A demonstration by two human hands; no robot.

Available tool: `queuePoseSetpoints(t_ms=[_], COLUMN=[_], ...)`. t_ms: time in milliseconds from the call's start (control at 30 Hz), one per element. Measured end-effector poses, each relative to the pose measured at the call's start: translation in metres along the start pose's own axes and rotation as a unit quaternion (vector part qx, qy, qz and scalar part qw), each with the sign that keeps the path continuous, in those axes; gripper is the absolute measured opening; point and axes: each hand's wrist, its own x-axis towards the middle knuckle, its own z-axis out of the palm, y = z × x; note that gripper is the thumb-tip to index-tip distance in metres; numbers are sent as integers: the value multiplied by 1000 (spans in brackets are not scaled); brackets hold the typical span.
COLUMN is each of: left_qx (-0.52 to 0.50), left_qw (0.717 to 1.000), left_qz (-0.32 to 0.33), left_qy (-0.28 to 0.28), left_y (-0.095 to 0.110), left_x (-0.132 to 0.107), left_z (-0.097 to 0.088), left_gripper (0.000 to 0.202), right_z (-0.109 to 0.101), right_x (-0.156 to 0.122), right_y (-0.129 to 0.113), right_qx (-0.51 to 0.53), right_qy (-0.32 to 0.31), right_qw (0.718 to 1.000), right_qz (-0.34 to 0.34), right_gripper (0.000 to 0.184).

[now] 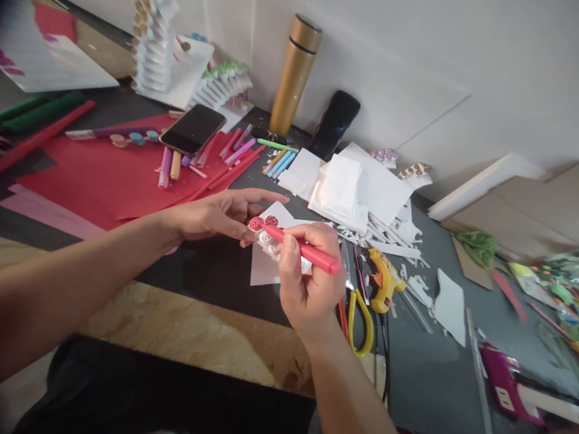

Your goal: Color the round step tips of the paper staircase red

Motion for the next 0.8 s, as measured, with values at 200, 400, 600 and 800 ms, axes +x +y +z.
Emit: queuePoseSetpoints(t_ms=[200,400,600,800], left_qx=[7,6,7,5], left_qw=[1000,1000,1000,1000], left_qz=[-2,-1,-5,-3], left_qy=[3,-2,7,0], left_y=[1,1,2,4], left_x=[0,-1,-1,-2], left_z=[1,1,2,4], left_gripper=[82,78,79,78], right_z=[1,1,1,1], right_x=[1,1,0,0], right_y=[0,-1,-1,0], right_qx=[3,2,10,5], right_qy=[7,13,8,0], right_qw=[1000,1000,1000,1000], right_qz=[2,-6,11,10], right_gripper=[9,10,8,9])
